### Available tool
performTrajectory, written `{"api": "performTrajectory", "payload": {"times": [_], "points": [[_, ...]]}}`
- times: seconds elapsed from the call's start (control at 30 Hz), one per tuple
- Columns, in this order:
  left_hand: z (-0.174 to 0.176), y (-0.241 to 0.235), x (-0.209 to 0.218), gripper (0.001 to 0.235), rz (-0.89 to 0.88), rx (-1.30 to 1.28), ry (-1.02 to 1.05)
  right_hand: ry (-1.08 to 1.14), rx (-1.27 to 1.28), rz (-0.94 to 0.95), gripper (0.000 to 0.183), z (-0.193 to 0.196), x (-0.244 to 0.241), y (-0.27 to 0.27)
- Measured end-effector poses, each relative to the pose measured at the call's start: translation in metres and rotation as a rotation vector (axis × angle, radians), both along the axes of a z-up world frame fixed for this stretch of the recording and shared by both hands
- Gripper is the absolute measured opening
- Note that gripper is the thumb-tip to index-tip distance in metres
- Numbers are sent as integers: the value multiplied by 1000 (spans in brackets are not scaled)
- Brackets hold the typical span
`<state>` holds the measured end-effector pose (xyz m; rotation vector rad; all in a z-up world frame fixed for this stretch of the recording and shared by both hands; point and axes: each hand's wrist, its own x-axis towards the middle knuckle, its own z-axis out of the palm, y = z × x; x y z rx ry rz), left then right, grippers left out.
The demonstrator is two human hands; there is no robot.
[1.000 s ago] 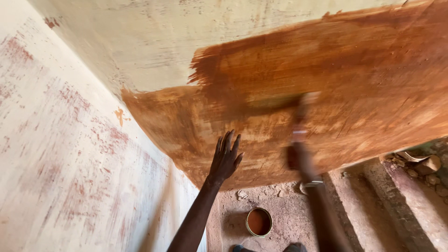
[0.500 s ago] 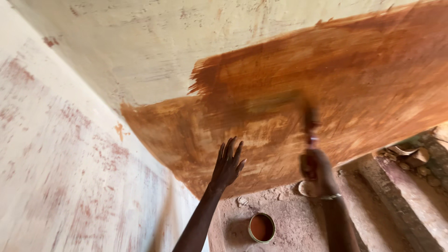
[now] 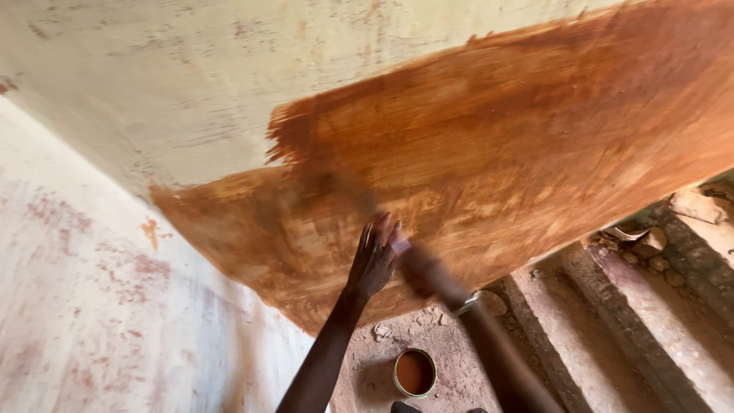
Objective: The person paints a wall with brown paint using a paintbrush. They repeatedly dip the brush into a paint can and apply paint to the wall in horizontal strokes, gradually covering more of the surface.
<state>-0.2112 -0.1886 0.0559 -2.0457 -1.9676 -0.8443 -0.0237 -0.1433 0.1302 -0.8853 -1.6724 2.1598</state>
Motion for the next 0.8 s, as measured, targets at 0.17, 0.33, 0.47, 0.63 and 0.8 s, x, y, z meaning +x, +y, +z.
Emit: {"api": "performTrajectory", "payload": {"times": [0.17, 0.33, 0.47, 0.63, 0.8], "points": [[7, 25, 26, 73, -10, 60, 83, 178, 43, -530, 36, 22, 123, 99], [4, 57, 60, 73, -21, 44, 48, 174, -12, -678, 39, 7, 136, 142], [-2, 70, 99, 73, -40, 126, 23, -85, 349, -52, 38, -26, 52, 88], [-5, 74, 123, 75, -8, 119, -11, -69, 200, 311, 19, -19, 25, 51], [-19, 84, 132, 73, 79, 21, 0, 208, 42, -91, 41, 12, 111, 144]]}}
